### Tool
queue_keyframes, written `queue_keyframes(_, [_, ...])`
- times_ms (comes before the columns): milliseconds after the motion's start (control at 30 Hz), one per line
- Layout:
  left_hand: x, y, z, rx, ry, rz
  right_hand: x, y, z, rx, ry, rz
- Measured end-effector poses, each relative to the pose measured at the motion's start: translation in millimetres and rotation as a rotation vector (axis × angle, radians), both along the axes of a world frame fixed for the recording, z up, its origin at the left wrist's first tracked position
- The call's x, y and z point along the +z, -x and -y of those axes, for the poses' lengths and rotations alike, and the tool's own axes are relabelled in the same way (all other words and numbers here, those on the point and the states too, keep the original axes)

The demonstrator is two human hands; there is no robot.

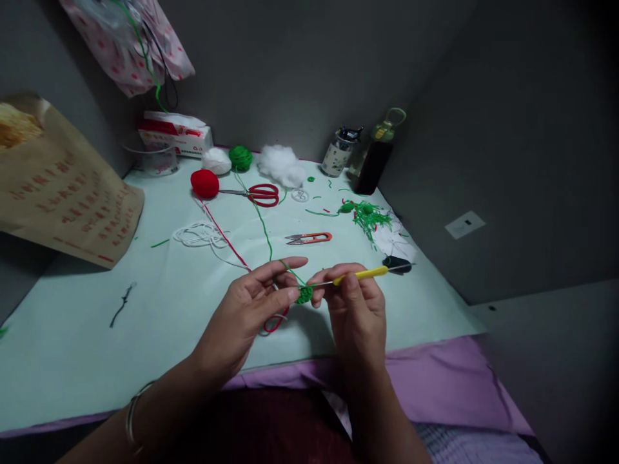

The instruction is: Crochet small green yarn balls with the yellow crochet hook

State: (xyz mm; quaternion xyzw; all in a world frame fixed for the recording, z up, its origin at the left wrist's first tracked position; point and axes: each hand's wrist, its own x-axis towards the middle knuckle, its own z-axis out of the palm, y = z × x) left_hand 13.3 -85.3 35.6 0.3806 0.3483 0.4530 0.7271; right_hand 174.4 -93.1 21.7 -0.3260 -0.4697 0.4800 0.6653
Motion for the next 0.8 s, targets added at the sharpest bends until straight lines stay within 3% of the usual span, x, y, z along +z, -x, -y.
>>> queue_keyframes(133, [0.1, 1.5, 0.8, 0.007, 0.005, -0.025, 3.0, -1.8, 5.2, -0.020, -0.026, 0.085])
queue_keyframes(267, [-0.3, 2.9, 1.1, 0.027, -0.047, -0.103, 5.4, -2.2, 13.7, -0.134, -0.145, 0.300])
queue_keyframes(433, [4.4, 1.6, 3.2, 0.121, -0.124, -0.234, -2.4, -3.8, 18.3, -0.272, -0.491, 0.713])
queue_keyframes(567, [4.1, -1.7, 5.0, 0.079, -0.010, -0.033, -10.8, -4.2, 18.6, -0.402, -0.708, 1.044])
queue_keyframes(633, [2.5, -1.8, 3.4, -0.013, 0.137, 0.118, -9.7, -2.8, 18.5, -0.418, -0.629, 0.983])
queue_keyframes(700, [1.6, -0.3, 0.7, -0.053, 0.231, 0.186, -5.2, -0.4, 17.4, -0.382, -0.452, 0.742])
queue_keyframes(800, [2.1, 2.0, -1.7, -0.004, 0.189, 0.165, 2.4, 3.8, 13.5, -0.267, -0.253, 0.357])
